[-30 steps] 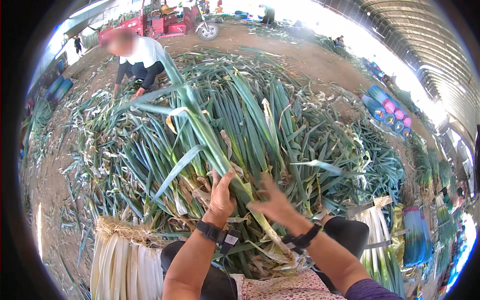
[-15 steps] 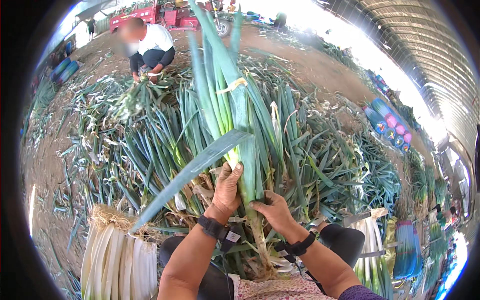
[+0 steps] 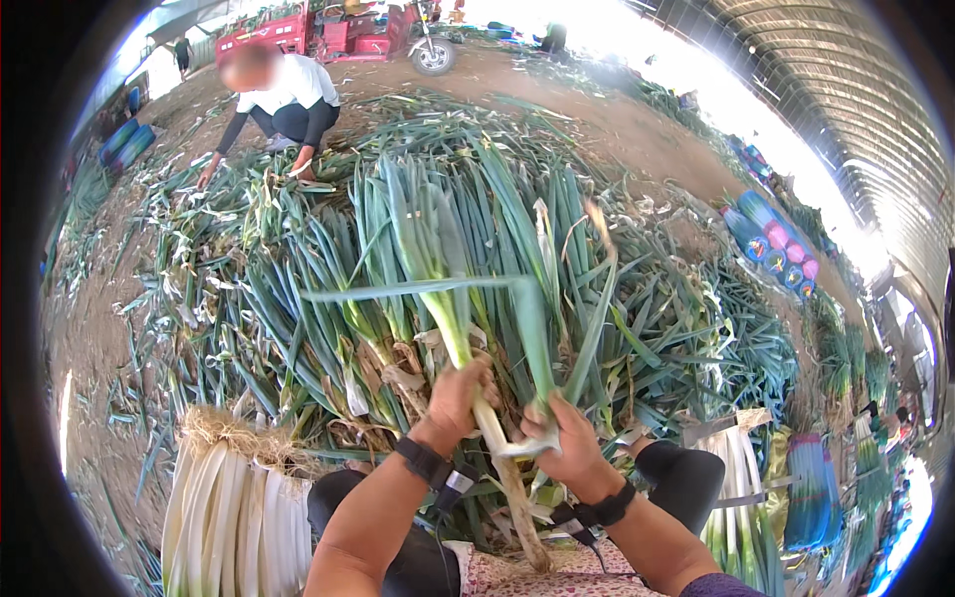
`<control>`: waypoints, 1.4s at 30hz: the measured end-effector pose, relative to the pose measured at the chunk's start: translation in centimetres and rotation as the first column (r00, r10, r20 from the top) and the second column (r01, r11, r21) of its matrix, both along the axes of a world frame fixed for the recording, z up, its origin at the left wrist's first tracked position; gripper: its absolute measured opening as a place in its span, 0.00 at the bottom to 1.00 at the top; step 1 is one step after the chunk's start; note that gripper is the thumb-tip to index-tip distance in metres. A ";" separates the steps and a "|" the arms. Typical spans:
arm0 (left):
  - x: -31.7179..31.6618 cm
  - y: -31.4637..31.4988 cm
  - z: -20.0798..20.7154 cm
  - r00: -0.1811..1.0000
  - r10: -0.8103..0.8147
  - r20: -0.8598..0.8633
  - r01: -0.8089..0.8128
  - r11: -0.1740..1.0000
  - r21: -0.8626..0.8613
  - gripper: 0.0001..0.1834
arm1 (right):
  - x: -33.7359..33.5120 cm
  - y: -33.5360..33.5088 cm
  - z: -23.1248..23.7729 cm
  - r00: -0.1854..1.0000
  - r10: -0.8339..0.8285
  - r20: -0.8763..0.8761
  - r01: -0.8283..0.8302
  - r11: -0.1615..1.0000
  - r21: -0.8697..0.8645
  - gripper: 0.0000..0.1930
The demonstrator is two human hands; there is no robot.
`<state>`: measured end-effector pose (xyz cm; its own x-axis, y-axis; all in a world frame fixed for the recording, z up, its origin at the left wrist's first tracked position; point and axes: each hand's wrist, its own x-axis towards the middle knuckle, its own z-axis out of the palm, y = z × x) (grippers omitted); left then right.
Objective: The person sits among large piles of leeks and repeatedly picks up individual leeks, peels off outer layers and roots by hand, and places the trimmed leeks into a nearby container. The process is continuous and repetitive throughout the clip.
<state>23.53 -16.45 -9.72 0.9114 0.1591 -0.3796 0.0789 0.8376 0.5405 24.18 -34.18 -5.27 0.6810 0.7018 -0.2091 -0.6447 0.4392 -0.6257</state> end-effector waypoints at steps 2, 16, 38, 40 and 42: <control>1.3 2.6 0.1 0.982 0.184 -0.051 -0.181 0.982 0.058 0.07 | -1.0 -3.4 -0.7 0.991 0.090 -0.096 -0.092 0.995 -0.022 0.15; -1.4 16.5 -0.7 0.718 0.673 -0.178 -0.606 0.730 0.315 0.11 | -12.7 -33.7 -2.5 0.972 0.201 0.117 -0.027 0.595 -0.803 0.11; -0.9 6.0 4.8 0.862 0.267 0.430 -0.215 0.962 -0.166 0.24 | -6.5 -2.7 -4.6 0.611 0.610 0.504 0.295 0.416 -0.860 0.27; -0.7 6.2 4.2 0.866 0.257 0.430 -0.220 0.966 -0.135 0.24 | -5.8 -2.3 -4.6 0.529 0.597 0.603 0.388 0.461 -0.798 0.27; -0.4 6.3 3.7 0.851 0.229 0.472 -0.183 0.973 -0.142 0.21 | -4.7 -1.9 -4.6 0.353 0.546 0.760 0.545 0.540 -0.641 0.27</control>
<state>23.14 -10.12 -6.01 0.9334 0.3504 0.0770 -0.3518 0.8516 0.3886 19.43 -36.09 -9.87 0.7823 0.6164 0.0901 0.4875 -0.5157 -0.7046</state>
